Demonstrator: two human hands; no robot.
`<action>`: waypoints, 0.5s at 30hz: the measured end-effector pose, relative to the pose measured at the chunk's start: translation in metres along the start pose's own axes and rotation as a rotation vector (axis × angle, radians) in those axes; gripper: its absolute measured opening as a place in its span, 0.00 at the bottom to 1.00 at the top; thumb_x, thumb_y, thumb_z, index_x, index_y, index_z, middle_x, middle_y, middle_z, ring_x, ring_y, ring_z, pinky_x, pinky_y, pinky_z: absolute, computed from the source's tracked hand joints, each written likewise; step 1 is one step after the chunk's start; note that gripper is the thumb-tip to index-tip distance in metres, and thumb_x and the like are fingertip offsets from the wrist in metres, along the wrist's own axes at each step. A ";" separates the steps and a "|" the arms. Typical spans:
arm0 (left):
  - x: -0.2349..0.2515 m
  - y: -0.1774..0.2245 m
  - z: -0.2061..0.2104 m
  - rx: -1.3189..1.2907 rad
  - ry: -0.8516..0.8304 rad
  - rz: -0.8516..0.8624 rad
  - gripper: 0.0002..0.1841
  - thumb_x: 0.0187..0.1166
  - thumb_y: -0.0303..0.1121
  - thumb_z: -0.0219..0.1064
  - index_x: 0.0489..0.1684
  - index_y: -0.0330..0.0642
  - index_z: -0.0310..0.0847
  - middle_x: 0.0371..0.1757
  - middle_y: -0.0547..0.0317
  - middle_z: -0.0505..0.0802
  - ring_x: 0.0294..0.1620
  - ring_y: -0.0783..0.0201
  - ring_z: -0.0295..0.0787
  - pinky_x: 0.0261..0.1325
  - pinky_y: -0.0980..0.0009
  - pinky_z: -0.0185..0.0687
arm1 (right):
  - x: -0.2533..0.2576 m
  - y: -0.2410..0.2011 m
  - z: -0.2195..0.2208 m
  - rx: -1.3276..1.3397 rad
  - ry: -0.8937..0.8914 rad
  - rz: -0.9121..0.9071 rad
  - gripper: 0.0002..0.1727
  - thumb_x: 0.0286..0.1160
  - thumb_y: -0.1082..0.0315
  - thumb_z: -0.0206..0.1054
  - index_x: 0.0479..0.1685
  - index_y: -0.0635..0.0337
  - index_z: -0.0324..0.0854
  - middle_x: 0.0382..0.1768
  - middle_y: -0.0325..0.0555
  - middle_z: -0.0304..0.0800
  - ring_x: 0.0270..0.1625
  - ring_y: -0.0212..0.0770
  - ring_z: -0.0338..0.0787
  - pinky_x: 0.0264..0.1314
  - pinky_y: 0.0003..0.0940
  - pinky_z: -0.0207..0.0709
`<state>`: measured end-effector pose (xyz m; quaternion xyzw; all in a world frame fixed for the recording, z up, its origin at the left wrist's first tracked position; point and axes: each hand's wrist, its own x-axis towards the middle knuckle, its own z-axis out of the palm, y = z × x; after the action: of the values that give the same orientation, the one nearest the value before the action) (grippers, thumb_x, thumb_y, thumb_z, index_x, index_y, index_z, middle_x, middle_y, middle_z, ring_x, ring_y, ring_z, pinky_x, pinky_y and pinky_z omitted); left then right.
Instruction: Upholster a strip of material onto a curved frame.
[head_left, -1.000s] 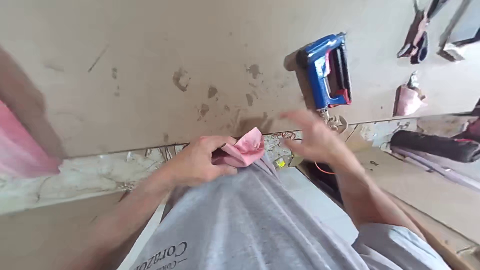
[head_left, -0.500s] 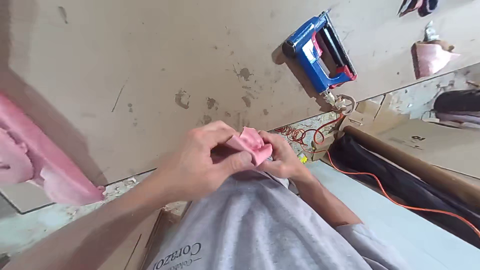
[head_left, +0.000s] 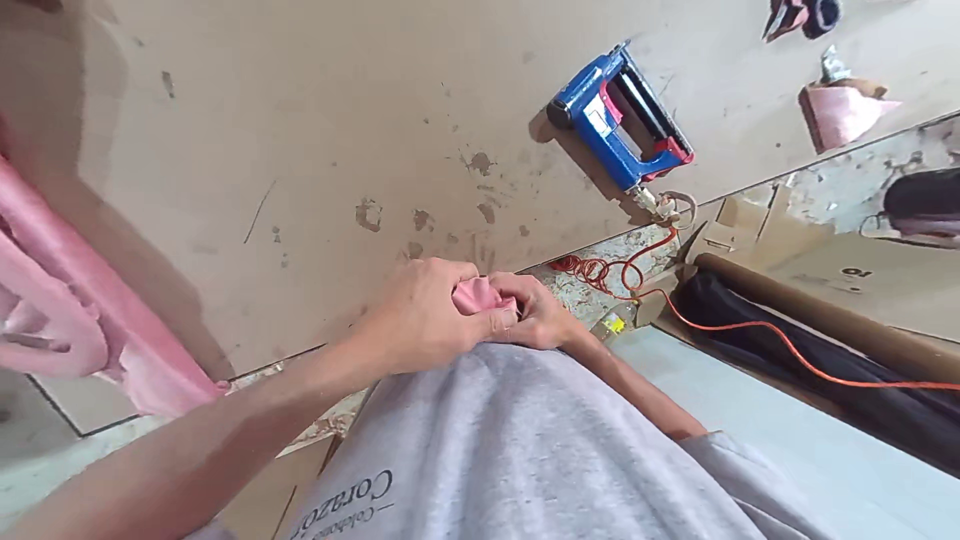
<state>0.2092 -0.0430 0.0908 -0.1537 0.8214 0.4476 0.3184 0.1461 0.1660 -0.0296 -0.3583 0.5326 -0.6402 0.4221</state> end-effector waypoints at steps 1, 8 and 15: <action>0.001 -0.001 -0.001 0.003 -0.007 0.001 0.24 0.65 0.67 0.71 0.27 0.56 0.85 0.21 0.73 0.84 0.26 0.74 0.82 0.30 0.63 0.77 | -0.001 0.000 0.000 -0.003 0.007 -0.003 0.17 0.67 0.59 0.78 0.41 0.65 0.86 0.42 0.40 0.88 0.50 0.27 0.85 0.55 0.27 0.79; 0.007 -0.010 0.005 -0.477 -0.122 0.141 0.09 0.73 0.44 0.77 0.37 0.51 0.91 0.32 0.72 0.94 0.34 0.79 0.91 0.38 0.79 0.88 | -0.005 -0.001 -0.004 -0.020 0.037 0.052 0.19 0.64 0.56 0.77 0.40 0.66 0.85 0.41 0.43 0.89 0.48 0.27 0.86 0.52 0.26 0.81; 0.019 -0.007 0.007 -0.456 -0.054 0.133 0.12 0.77 0.42 0.75 0.27 0.48 0.82 0.19 0.68 0.86 0.19 0.76 0.82 0.22 0.78 0.77 | -0.010 -0.012 -0.011 -0.046 0.016 0.005 0.19 0.69 0.56 0.66 0.42 0.66 0.86 0.41 0.39 0.87 0.52 0.26 0.83 0.56 0.26 0.77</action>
<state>0.2013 -0.0401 0.0713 -0.1548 0.6986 0.6454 0.2672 0.1380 0.1804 -0.0194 -0.3613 0.5515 -0.6295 0.4110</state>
